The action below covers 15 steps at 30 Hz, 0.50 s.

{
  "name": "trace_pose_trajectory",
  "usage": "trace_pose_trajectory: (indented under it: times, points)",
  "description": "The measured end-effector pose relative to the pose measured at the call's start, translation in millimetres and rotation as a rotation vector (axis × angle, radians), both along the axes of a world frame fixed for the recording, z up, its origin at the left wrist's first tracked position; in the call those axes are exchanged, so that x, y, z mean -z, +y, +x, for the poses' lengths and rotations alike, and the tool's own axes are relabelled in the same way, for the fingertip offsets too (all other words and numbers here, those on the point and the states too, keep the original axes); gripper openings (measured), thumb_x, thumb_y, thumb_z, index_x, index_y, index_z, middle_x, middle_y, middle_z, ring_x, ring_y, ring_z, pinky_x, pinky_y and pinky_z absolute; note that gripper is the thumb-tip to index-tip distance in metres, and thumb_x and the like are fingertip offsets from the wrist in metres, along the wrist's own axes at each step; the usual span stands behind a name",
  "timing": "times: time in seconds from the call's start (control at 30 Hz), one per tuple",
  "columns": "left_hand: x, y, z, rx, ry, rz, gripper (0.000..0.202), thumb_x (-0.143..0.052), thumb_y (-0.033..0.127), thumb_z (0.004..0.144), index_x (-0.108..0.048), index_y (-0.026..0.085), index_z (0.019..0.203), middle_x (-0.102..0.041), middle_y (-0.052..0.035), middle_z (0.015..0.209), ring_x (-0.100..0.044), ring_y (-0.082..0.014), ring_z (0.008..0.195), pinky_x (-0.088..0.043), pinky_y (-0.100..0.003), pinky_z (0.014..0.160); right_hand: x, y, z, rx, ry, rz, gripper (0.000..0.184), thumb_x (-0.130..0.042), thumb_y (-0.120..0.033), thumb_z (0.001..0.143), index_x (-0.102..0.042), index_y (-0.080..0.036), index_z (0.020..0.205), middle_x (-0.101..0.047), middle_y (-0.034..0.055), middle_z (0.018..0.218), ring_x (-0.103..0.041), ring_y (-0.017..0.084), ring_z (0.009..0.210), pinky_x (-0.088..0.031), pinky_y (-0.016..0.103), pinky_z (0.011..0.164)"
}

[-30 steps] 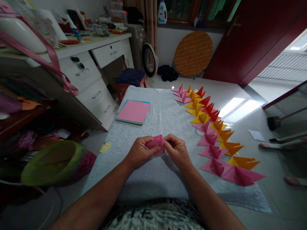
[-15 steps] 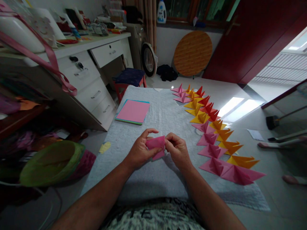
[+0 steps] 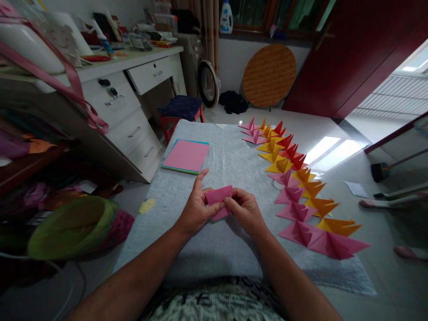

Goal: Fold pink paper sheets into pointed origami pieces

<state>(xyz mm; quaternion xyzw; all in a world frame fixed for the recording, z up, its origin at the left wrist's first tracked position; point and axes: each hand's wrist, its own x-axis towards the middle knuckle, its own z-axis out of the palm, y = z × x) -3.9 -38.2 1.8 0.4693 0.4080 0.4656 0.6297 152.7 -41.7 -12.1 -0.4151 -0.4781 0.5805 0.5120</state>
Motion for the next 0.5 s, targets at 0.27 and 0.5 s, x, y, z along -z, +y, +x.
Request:
trace_pose_trajectory:
  times: [0.27, 0.5]
  points:
    - [14.2, 3.5, 6.1, 0.173, 0.110, -0.058, 0.031, -0.076, 0.039, 0.081, -0.071, 0.010, 0.089, -0.067, -0.0029, 0.078, -0.057, -0.0112, 0.068, -0.044, -0.023, 0.066, -5.3, 1.5, 2.0, 0.068, -0.037, 0.015, 0.025, -0.071, -0.042, 0.079, -0.065, -0.018, 0.074, -0.054, -0.0041, 0.060, -0.044, 0.009, 0.052, -0.036, 0.023, 0.050]
    - [13.0, 2.8, 6.3, 0.257, 0.130, -0.036, 0.031, -0.078, 0.040, 0.075, -0.069, 0.011, 0.078, -0.059, 0.0018, 0.067, -0.046, -0.0084, 0.059, -0.035, -0.021, 0.057, -5.7, 9.7, 12.2, 0.192, -0.047, 0.043, 0.028, -0.070, -0.040, 0.081, -0.062, -0.019, 0.065, -0.050, -0.0048, 0.054, -0.042, 0.009, 0.051, -0.034, 0.024, 0.051]
